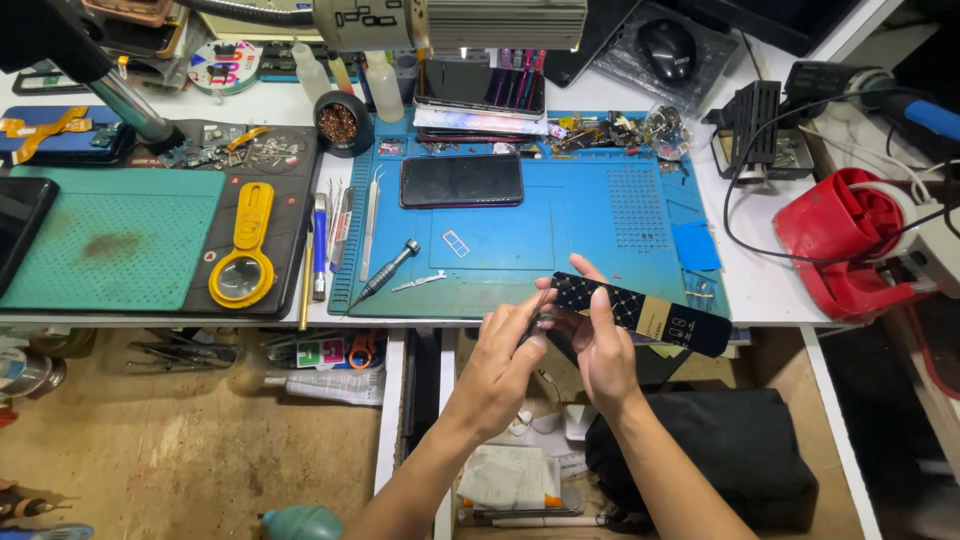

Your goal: Repairing a mobile phone by applying adhesive tape to a screen and trimming it with scissors

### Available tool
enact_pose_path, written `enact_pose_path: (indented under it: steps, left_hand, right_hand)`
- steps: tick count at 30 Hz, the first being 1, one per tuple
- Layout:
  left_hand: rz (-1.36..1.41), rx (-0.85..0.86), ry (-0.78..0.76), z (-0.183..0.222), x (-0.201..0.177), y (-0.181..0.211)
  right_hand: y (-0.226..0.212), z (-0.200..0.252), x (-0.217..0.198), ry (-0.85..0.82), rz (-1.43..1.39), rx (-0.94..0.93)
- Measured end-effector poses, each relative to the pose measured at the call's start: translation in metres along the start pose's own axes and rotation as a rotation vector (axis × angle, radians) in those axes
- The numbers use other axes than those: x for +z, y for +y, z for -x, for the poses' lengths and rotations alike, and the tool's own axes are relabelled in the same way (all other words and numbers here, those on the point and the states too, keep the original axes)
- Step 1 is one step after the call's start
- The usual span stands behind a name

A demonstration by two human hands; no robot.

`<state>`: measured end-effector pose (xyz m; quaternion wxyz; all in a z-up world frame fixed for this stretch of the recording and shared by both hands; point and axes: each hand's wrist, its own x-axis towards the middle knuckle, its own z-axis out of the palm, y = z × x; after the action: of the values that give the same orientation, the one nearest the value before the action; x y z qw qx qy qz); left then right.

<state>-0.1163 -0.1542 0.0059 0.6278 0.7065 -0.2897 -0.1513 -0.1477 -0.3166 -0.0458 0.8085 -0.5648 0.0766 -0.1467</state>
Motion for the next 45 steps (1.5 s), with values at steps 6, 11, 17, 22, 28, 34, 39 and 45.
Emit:
enact_pose_path:
  steps: [6,11,17,22,28,34,39,45]
  left_hand:
    - [-0.687,0.266,0.257,0.006,0.01,-0.011]
    - [-1.039,0.481,0.521,0.006,0.013,-0.014]
    - [-1.075,0.519,0.591,0.003,0.013,-0.011]
    - [-0.961,0.498,0.528,0.002,0.012,-0.021]
    - [-0.686,0.51,0.466,0.003,0.006,-0.021]
    - [0.367,0.19,0.307,-0.001,0.003,-0.001]
    - [0.703,0.123,0.199,-0.005,0.007,-0.022]
    - [0.546,0.057,0.13,0.001,0.004,-0.014]
  right_hand:
    - [0.015,0.009,0.013,-0.057,-0.029,0.005]
    - [0.046,0.018,0.015,0.081,-0.141,0.069]
    - [0.036,0.017,0.016,0.062,-0.166,0.064]
    - [0.023,0.016,0.02,0.013,-0.195,0.08]
    - [-0.002,0.022,0.04,0.029,-0.157,0.066]
    - [0.009,0.017,0.027,-0.064,-0.116,0.048]
    - [0.005,0.009,0.019,-0.057,-0.096,0.049]
    - [0.033,0.001,-0.004,-0.049,-0.092,0.033]
